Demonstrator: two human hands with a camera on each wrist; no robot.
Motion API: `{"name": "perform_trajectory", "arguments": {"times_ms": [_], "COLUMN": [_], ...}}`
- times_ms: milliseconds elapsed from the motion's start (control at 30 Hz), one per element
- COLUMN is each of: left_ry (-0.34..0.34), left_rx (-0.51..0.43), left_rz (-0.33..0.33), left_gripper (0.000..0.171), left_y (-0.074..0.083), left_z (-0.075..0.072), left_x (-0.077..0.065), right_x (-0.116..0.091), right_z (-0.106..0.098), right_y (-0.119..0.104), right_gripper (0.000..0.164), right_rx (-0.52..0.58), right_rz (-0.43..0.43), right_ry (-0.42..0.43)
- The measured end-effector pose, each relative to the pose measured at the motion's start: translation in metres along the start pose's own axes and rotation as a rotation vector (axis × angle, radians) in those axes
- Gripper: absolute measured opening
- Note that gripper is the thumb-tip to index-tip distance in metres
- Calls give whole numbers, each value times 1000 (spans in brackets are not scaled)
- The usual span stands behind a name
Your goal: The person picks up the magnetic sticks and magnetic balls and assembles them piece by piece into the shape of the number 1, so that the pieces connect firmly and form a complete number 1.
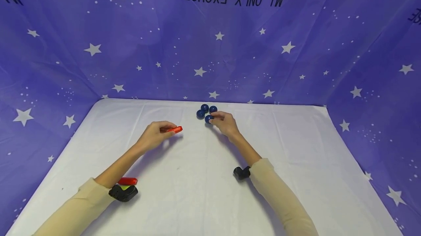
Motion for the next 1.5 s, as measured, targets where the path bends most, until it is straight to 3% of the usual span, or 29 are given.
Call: {"name": "perform_trajectory", "arguments": {"times_ms": [533, 867, 1500], "left_ry": [3, -4, -8], "left_rx": [-19, -22, -33], "left_rz": [-14, -49, -27], "left_gripper": [21, 21, 19], "left_y": [8, 8, 16], "left_z": [22, 28, 38], "left_x": [21, 29, 41], "right_x": [-5, -9, -11], "right_z": [0, 1, 3], "right_y": [-3, -6, -5], "right_gripper": [37, 39, 42], "right_rx": [20, 33, 67], "right_rz": [-19, -28, -57], "right_ry": [-20, -34, -64]}}
Point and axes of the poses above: each hand's wrist, its own x-axis towards the middle knuckle, its own z-axis out of the palm, y = z × x, the point moved 7 cm from there along x, towards the middle knuckle, and after that the axes turned 7 degrees about -y, right-handed, at the moved point
